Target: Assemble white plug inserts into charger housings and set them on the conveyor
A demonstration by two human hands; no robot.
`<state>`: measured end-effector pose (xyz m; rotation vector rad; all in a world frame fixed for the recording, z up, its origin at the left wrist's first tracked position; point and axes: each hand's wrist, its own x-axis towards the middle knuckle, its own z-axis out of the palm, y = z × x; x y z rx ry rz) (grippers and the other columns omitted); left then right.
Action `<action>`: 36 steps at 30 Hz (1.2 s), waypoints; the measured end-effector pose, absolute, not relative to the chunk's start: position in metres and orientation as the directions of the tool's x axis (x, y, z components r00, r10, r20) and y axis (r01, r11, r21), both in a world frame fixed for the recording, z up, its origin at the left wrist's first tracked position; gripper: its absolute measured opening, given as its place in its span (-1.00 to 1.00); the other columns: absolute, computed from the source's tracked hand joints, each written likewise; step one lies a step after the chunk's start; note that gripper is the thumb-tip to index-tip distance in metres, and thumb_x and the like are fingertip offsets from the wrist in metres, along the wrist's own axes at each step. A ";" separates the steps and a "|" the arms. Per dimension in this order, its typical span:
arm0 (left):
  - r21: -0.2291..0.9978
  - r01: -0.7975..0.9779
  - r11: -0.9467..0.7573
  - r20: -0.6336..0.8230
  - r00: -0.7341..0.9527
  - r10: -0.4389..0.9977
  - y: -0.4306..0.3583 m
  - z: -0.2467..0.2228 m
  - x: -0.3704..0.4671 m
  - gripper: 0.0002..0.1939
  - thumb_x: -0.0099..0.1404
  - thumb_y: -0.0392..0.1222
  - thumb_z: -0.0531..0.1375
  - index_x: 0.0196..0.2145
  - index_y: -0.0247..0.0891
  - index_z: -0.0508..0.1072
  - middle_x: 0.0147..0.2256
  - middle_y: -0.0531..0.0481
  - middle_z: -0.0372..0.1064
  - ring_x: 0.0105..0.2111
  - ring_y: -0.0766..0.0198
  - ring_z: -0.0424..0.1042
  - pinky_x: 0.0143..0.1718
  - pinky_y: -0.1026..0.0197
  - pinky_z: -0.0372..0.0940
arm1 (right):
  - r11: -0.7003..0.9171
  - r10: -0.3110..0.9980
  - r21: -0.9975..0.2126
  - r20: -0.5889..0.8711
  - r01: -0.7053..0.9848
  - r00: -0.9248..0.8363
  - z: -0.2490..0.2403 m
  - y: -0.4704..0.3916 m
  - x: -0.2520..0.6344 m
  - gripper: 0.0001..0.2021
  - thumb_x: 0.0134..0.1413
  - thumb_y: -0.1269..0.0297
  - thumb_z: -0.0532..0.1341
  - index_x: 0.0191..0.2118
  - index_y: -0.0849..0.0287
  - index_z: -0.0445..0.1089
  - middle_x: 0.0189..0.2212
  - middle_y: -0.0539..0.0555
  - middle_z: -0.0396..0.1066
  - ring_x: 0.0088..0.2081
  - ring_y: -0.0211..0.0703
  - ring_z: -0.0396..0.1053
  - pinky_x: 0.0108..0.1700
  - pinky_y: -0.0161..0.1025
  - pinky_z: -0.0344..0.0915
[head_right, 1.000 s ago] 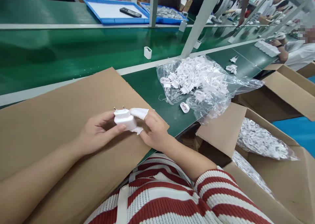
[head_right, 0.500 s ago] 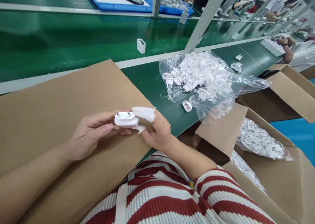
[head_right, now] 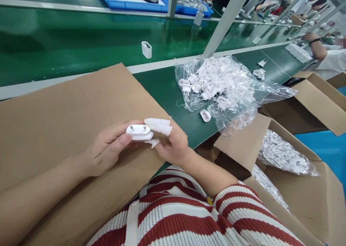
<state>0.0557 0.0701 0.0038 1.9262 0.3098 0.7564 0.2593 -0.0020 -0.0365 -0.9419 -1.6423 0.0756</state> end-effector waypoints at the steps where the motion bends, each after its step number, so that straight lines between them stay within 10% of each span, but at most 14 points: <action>1: 0.887 -0.097 -0.451 0.354 0.770 0.531 0.069 0.004 0.056 -0.64 0.63 -0.09 -0.01 0.20 -0.17 0.45 -0.09 -0.09 0.48 -0.29 0.24 0.44 -0.16 0.17 0.34 | 0.678 0.601 -0.512 0.799 0.527 0.003 -0.036 -0.002 0.259 -0.46 0.20 0.42 0.37 0.24 -0.04 0.29 0.04 0.15 0.56 0.03 -0.01 0.58 0.00 -0.04 0.61; 17: 0.875 -0.033 -0.483 0.321 0.786 0.528 0.072 -0.002 0.052 -0.50 0.65 -0.08 -0.17 0.24 -0.19 0.47 -0.07 -0.15 0.47 -0.12 0.11 0.44 -0.03 0.08 0.30 | 0.663 0.604 -0.497 0.797 0.561 -0.009 -0.035 -0.004 0.260 -0.58 0.23 0.41 0.32 0.15 -0.02 0.29 0.01 0.15 0.53 -0.01 -0.03 0.57 -0.06 -0.02 0.62; 24: 0.732 -0.135 -0.668 0.502 0.770 0.394 0.076 -0.002 0.054 -0.39 0.47 0.01 0.26 0.37 -0.18 0.27 0.05 -0.22 0.45 -0.09 0.08 0.48 -0.08 0.12 0.40 | 0.620 0.625 -0.502 0.780 0.603 0.007 -0.037 -0.006 0.260 -0.65 0.26 0.35 0.31 0.09 -0.10 0.31 0.06 0.13 0.49 -0.01 -0.04 0.57 -0.08 -0.02 0.63; 36: 0.600 -0.042 -0.799 0.529 0.770 0.357 0.078 -0.008 0.055 -0.44 0.46 -0.17 0.25 0.36 -0.14 0.26 0.17 -0.24 0.40 0.08 0.03 0.48 0.06 0.08 0.41 | 0.635 0.609 -0.460 0.792 0.620 -0.037 -0.039 -0.003 0.261 -0.59 0.21 0.46 0.28 0.09 -0.12 0.30 0.10 0.11 0.47 0.00 -0.06 0.57 -0.07 -0.06 0.61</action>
